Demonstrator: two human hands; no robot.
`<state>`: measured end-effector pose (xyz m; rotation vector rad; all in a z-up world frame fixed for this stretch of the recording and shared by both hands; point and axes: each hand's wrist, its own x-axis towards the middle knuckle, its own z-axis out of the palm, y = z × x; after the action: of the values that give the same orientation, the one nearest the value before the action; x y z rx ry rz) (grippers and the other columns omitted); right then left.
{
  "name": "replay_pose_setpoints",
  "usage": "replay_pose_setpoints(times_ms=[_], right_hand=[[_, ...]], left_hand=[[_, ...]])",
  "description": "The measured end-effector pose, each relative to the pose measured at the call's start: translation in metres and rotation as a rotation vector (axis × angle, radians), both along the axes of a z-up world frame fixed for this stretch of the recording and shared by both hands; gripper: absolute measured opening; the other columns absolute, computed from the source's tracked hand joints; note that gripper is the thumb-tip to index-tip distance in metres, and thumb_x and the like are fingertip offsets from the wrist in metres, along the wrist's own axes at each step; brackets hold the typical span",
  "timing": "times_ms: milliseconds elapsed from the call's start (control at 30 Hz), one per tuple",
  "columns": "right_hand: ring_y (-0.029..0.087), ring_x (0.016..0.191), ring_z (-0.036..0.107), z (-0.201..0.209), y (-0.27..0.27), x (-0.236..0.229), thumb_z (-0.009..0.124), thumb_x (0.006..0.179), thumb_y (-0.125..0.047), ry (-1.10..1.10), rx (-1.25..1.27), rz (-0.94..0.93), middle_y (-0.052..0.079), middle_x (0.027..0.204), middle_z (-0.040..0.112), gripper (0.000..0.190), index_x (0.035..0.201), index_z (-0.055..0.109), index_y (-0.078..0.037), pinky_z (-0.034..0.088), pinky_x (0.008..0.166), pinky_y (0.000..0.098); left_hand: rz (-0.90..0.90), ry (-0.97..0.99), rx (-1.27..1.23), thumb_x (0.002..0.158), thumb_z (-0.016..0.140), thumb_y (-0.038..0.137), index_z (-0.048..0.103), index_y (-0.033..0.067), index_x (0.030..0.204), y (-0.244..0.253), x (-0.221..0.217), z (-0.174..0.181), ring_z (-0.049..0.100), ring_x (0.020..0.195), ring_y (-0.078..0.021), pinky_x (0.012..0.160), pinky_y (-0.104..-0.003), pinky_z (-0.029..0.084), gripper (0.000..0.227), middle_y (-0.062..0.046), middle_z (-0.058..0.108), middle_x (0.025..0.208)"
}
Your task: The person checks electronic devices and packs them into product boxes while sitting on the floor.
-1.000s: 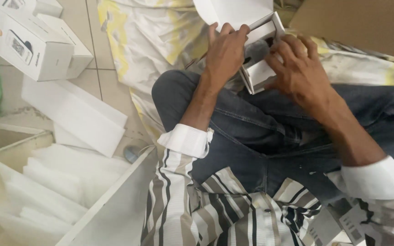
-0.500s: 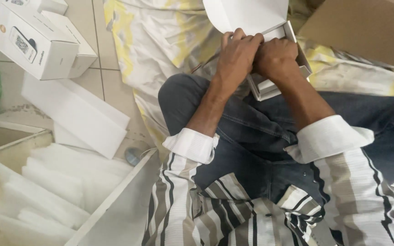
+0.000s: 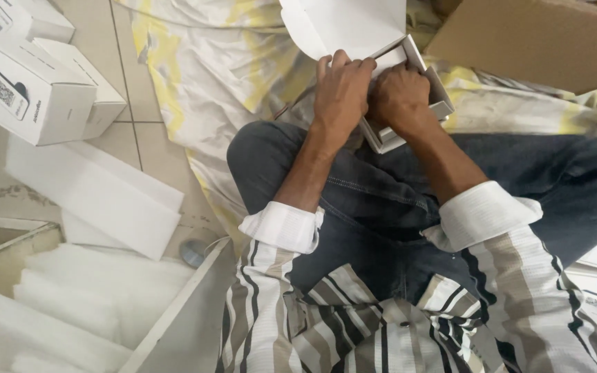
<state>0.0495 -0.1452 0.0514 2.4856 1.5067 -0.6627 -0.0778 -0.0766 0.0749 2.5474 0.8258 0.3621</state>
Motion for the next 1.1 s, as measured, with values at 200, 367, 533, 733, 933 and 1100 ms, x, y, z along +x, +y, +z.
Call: replay_pose_setpoints(times_ms=[200,367,533,733,933,1100], right_hand=[[0.039,0.089,0.073,0.057,0.003,-0.001,0.072,0.091,-0.038,0.08,-0.117,-0.02,0.025,0.101,0.073,0.048,0.12,0.066,-0.001,0.059,0.076,0.0503],[0.036,0.082,0.072,0.144,-0.046,0.001,0.085,0.081,-0.042,-0.104,0.34,0.146,0.02,0.097,0.073,0.051,0.11,0.068,-0.004,0.058,0.062,0.0486],[0.028,0.085,0.072,0.166,-0.122,0.045,0.084,0.098,-0.033,0.329,0.422,-0.298,0.022,0.102,0.069,0.052,0.127,0.058,0.002,0.06,0.069,0.0381],[0.019,0.089,0.064,0.129,-0.194,0.105,0.056,0.123,-0.033,0.621,0.879,-0.596,0.016,0.112,0.061,0.056,0.161,0.032,0.0,0.058,0.073,0.0295],[0.019,0.096,0.07,0.111,-0.186,0.167,0.045,0.125,-0.038,0.628,1.046,-0.554,0.012,0.119,0.064,0.054,0.163,0.028,-0.003,0.061,0.078,0.0315],[0.022,0.097,0.067,0.108,-0.141,0.194,0.046,0.129,-0.038,0.708,1.165,-0.286,0.013,0.118,0.062,0.042,0.154,0.038,-0.005,0.057,0.082,0.0334]], left_hand=[[0.015,-0.026,0.016,0.082,0.069,-0.002,0.072,0.0073,0.113,0.0,-0.002,-0.004,0.059,0.109,-0.0313,0.109,-0.057,0.036,0.033,-0.007,0.076,0.099],[-0.006,-0.008,0.09,0.084,0.068,0.001,0.072,0.0072,0.105,-0.002,-0.004,0.012,0.062,0.107,-0.0335,0.108,-0.057,0.038,0.023,-0.009,0.075,0.097],[-0.003,-0.269,-0.198,0.099,0.071,0.022,0.069,0.0121,0.117,0.003,0.006,0.036,0.071,0.093,-0.0218,0.106,-0.046,0.047,0.021,-0.002,0.078,0.104],[-0.562,-0.283,-0.114,0.073,0.082,0.038,0.068,0.0086,0.125,-0.029,0.014,0.05,0.062,0.112,-0.0331,0.099,-0.051,0.045,0.061,-0.011,0.068,0.121],[-0.166,-0.257,-0.056,0.098,0.075,0.015,0.065,0.0159,0.132,-0.039,0.047,0.065,0.064,0.124,-0.0288,0.112,-0.043,0.051,0.036,-0.007,0.065,0.127],[-0.223,-0.739,-0.576,0.102,0.072,0.036,0.053,0.0024,0.132,-0.044,0.191,0.084,0.065,0.103,-0.0235,0.091,-0.039,0.054,0.05,-0.013,0.063,0.123]])
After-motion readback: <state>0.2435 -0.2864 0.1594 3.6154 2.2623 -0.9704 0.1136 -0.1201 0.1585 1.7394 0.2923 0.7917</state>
